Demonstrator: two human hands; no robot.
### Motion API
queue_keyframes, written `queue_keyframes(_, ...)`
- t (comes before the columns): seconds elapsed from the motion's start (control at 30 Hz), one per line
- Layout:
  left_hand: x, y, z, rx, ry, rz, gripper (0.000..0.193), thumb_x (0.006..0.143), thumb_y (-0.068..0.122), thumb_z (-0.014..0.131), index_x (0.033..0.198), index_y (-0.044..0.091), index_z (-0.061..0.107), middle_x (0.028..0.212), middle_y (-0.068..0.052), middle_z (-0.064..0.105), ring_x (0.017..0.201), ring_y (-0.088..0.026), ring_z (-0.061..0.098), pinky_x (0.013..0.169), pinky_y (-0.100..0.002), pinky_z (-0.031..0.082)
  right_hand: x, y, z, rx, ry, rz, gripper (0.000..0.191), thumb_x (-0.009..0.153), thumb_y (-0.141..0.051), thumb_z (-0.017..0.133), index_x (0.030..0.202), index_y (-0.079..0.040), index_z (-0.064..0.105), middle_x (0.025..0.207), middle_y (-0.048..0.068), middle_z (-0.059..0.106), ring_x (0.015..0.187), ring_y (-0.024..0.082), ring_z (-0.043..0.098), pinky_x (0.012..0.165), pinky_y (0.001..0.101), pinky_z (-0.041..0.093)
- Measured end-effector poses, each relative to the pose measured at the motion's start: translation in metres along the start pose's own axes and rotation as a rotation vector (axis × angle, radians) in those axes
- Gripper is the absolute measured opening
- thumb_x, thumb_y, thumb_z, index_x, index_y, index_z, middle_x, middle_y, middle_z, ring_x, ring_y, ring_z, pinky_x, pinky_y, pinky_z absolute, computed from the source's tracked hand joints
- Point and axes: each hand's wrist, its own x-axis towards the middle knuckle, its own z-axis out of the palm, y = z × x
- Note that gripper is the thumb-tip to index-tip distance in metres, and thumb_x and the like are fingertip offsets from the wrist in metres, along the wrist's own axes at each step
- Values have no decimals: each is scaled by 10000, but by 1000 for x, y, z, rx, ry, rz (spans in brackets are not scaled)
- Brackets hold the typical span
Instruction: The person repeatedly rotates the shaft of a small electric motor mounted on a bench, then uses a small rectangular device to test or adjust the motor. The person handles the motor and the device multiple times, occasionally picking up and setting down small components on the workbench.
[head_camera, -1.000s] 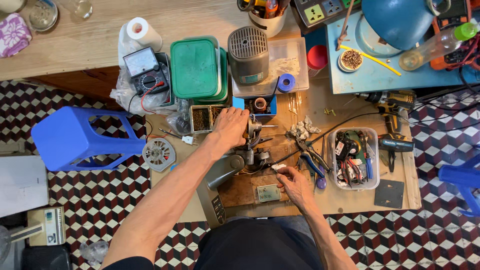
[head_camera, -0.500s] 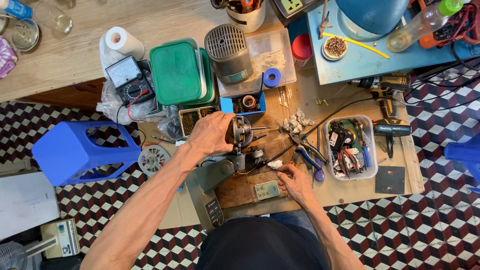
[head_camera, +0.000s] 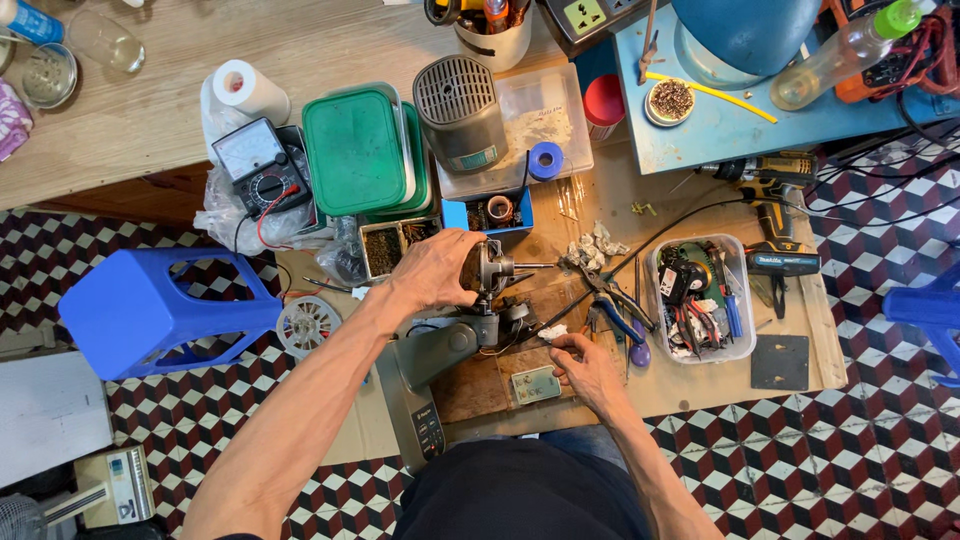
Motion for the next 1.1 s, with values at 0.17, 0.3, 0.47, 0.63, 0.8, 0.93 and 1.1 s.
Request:
queue_keyframes(0.17,4,-8,14,-1,-68,-29,889,568,262,891,1345,64,506,1197,-166,645,1128,-357,627,978,-436,531,-4,1,0,-28,8,49,346,941,-235,640,1203,-11,669,958,90,733,781,143,713,660,268,564)
queue_keyframes(0.3,5,-12,18,20,-61,-15,885,583,269,897,1343,52,499,1201,-178,639,1134,-356,623,988,-430,531,-2,-1,0,-73,5,75,333,952,-236,637,1194,-11,680,932,101,737,775,144,705,661,265,561)
queue_keyframes(0.47,11,-13,21,31,6,29,905,542,253,920,1315,34,502,1187,-188,639,1129,-367,617,971,-438,527,7,1,-2,-26,-11,34,328,942,-211,647,1174,19,675,899,96,716,752,151,694,635,278,552)
queue_keyframes(0.63,16,-12,24,71,-12,18,893,535,243,923,1296,33,504,1150,-174,647,1133,-361,613,974,-441,525,8,10,-6,3,-7,34,330,944,-202,653,1183,25,672,869,115,706,728,155,677,620,276,550)
queue_keyframes(0.8,20,-8,22,85,-27,0,887,534,233,923,1291,39,502,1182,-177,637,1168,-363,585,1023,-450,482,-1,13,-5,8,5,64,333,937,-200,660,1186,20,667,883,108,707,726,156,682,610,282,539)
queue_keyframes(0.93,24,-7,16,201,87,68,947,490,281,949,1289,36,502,1274,-255,581,1206,-404,532,1030,-462,436,-6,13,-8,-33,22,32,342,934,-203,656,1194,17,677,889,124,724,730,159,684,626,277,550)
queue_keyframes(1.1,-14,-22,6,-62,628,-111,567,852,342,783,1314,60,612,1293,-199,664,1256,-363,609,1057,-457,482,-10,19,-20,46,53,50,343,942,-205,646,1198,21,673,962,110,730,768,152,685,659,273,553)
